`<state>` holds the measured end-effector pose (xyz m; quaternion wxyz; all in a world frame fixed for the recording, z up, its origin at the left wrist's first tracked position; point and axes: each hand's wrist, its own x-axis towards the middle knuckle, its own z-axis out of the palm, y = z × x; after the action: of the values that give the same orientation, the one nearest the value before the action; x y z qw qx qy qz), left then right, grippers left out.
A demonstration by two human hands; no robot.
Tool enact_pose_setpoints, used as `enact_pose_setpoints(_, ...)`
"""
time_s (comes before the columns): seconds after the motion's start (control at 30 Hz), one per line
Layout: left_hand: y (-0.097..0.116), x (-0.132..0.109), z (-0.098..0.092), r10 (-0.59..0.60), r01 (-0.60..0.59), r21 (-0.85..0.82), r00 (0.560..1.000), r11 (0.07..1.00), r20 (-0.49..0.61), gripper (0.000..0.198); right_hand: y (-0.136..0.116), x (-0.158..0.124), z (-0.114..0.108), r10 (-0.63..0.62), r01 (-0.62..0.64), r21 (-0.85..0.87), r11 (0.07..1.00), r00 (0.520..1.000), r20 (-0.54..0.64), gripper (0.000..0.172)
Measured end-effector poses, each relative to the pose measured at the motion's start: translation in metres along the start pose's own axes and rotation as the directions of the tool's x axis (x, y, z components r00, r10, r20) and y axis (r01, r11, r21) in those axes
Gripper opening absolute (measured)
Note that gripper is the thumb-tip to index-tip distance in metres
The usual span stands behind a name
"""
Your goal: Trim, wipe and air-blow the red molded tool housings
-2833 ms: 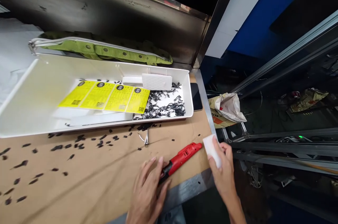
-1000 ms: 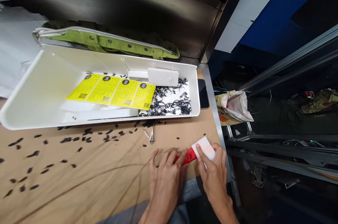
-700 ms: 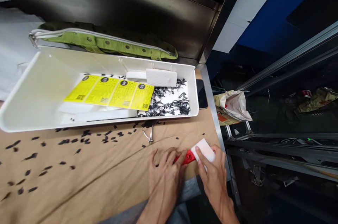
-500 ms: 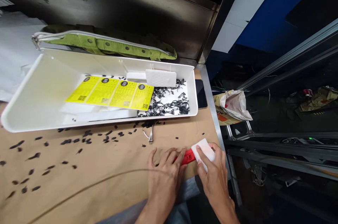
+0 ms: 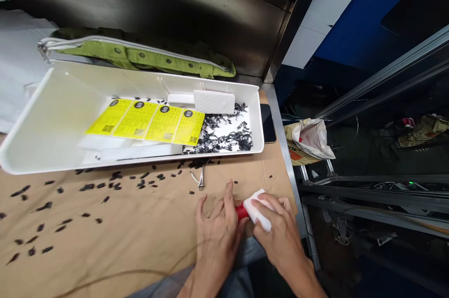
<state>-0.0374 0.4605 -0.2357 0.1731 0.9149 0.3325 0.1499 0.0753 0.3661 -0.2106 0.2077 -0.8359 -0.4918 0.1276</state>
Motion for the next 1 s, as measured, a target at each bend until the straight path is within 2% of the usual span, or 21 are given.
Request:
enact_pose_setpoints(0.13,0.001,-0.001,0.001,-0.019,0.019,-0.011,1.000,1.000,-0.003,0.071,-0.003,0.004,-0.005,0.009,-0.009,-0.012,1.000,1.000,0.017,0.048)
enact_pose_setpoints(0.3,-0.001,-0.001,0.004,-0.028,0.028,0.000,1.000,1.000,-0.007,0.073,-0.001,0.012,-0.012,0.008,-0.008,-0.008,1.000,0.994,0.109,0.048)
enact_pose_setpoints(0.43,-0.001,0.000,0.004,-0.043,0.043,0.008,0.999,0.999,0.004,0.073,-0.003,0.017,-0.015,0.000,0.002,-0.013,1.000,0.995,0.097,0.045)
enact_pose_setpoints(0.6,-0.005,-0.003,0.009,-0.035,0.035,-0.017,0.999,0.999,0.018,0.070,0.001,0.012,-0.015,-0.025,0.024,0.004,1.000,0.990,0.141,0.047)
enact_pose_setpoints(0.7,-0.006,-0.003,0.010,-0.029,0.029,-0.015,0.999,0.999,0.032,0.062,0.012,0.002,-0.015,-0.015,0.020,-0.050,0.999,0.996,0.090,0.047)
enact_pose_setpoints(0.87,-0.001,0.004,-0.001,-0.037,0.040,-0.017,0.992,0.999,0.118,0.026,0.017,0.003,-0.004,-0.015,0.008,-0.107,0.994,0.998,-0.058,0.046)
enact_pose_setpoints(1.0,-0.001,0.009,-0.010,-0.002,0.008,-0.029,0.984,1.000,0.178,0.028,0.014,-0.004,-0.003,0.005,-0.015,-0.112,0.994,0.996,-0.093,0.044)
